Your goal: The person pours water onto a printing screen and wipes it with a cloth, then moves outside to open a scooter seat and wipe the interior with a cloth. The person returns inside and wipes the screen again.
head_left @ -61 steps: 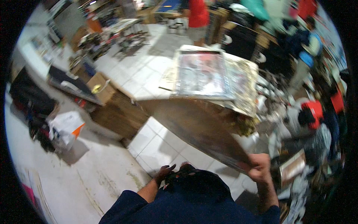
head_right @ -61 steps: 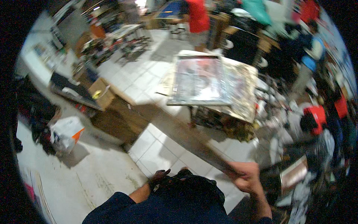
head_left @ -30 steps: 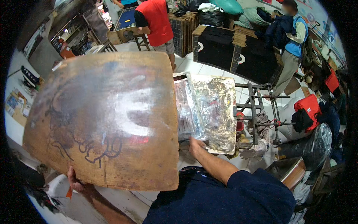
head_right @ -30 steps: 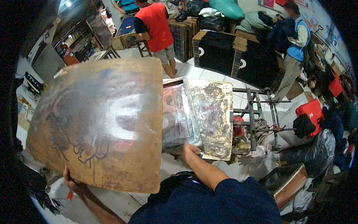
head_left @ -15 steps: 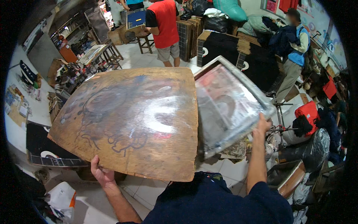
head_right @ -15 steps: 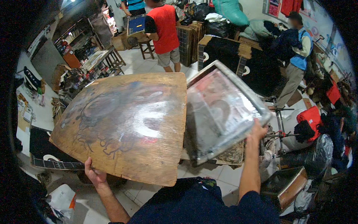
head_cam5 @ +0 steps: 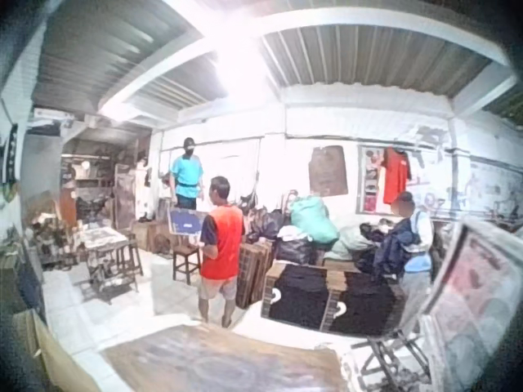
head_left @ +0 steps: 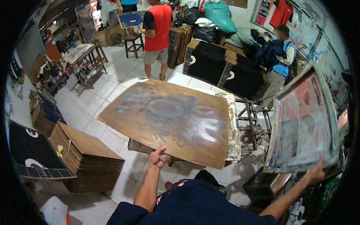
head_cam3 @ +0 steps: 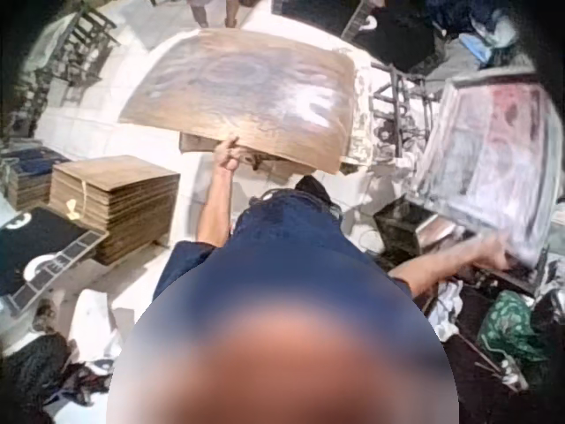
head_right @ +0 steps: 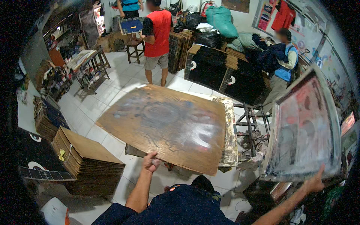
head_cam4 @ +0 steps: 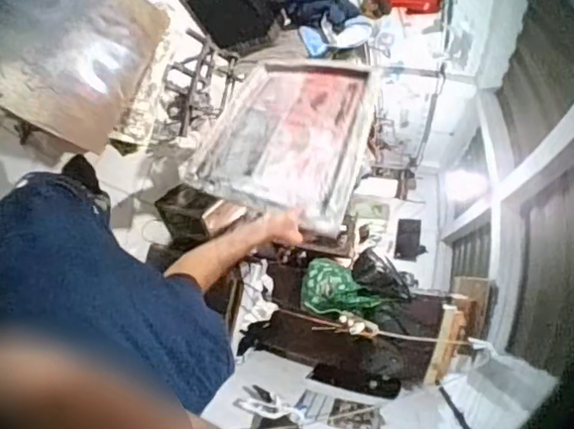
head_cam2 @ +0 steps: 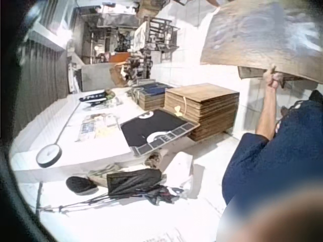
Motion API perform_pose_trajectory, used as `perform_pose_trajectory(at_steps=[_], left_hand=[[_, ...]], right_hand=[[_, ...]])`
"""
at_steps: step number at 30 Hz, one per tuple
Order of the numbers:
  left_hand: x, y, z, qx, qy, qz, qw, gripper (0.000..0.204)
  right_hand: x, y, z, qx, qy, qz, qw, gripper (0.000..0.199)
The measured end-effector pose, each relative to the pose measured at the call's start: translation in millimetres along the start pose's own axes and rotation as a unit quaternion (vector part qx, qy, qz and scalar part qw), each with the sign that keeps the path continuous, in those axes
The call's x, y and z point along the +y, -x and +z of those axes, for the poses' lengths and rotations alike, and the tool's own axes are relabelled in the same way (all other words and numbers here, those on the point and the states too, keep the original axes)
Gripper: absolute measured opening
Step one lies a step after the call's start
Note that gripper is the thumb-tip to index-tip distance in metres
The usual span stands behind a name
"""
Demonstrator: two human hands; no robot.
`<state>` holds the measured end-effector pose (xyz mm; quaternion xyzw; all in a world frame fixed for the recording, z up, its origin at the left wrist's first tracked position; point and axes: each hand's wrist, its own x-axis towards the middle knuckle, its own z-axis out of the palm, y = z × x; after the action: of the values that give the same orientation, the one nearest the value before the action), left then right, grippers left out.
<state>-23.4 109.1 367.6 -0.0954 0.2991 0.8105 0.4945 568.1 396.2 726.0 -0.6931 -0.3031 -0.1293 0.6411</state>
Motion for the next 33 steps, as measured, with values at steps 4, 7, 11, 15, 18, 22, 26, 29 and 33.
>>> perform_pose_trajectory(at_steps=[4, 7, 11, 15, 18, 22, 26, 29, 33], left_hand=[[-73, -2, -36, 0.089, -0.045, -0.1, 0.99, 0.025], [-110, 5, -51, 0.141, -0.128, -0.143, 0.971, 0.032], [-130, 4, -67, 0.163, -0.229, -0.244, 0.928, 0.054], [-134, 0, -81, 0.166, -0.261, -0.286, 0.907, 0.052], [-140, -1, -75, 0.182, -0.265, -0.226, 0.92, 0.044], [-148, 7, -55, 0.16, -0.216, -0.129, 0.955, 0.035], [-146, 56, -71, 0.299, -0.273, -0.042, 0.913, 0.045], [-154, 136, -114, 0.44, -0.302, -0.016, 0.846, 0.049], [-203, 249, -172, 0.564, -0.207, -0.033, 0.799, 0.025]], right_hand=[[3, -24, -29, -0.056, -0.263, 0.144, 0.952, 0.055], [9, -18, -7, -0.106, -0.336, 0.171, 0.92, 0.05], [20, 26, 67, -0.275, -0.365, 0.345, 0.82, 0.057], [29, 118, 161, -0.411, -0.353, 0.41, 0.734, 0.056], [34, 199, 217, -0.545, -0.379, 0.426, 0.614, 0.058], [43, 310, 271, -0.595, -0.326, 0.51, 0.529, 0.047], [69, 397, 296, -0.613, -0.289, 0.538, 0.502, 0.045], [98, 432, 287, -0.602, -0.274, 0.577, 0.48, 0.049], [127, 462, 259, -0.517, -0.234, 0.59, 0.574, 0.047]])
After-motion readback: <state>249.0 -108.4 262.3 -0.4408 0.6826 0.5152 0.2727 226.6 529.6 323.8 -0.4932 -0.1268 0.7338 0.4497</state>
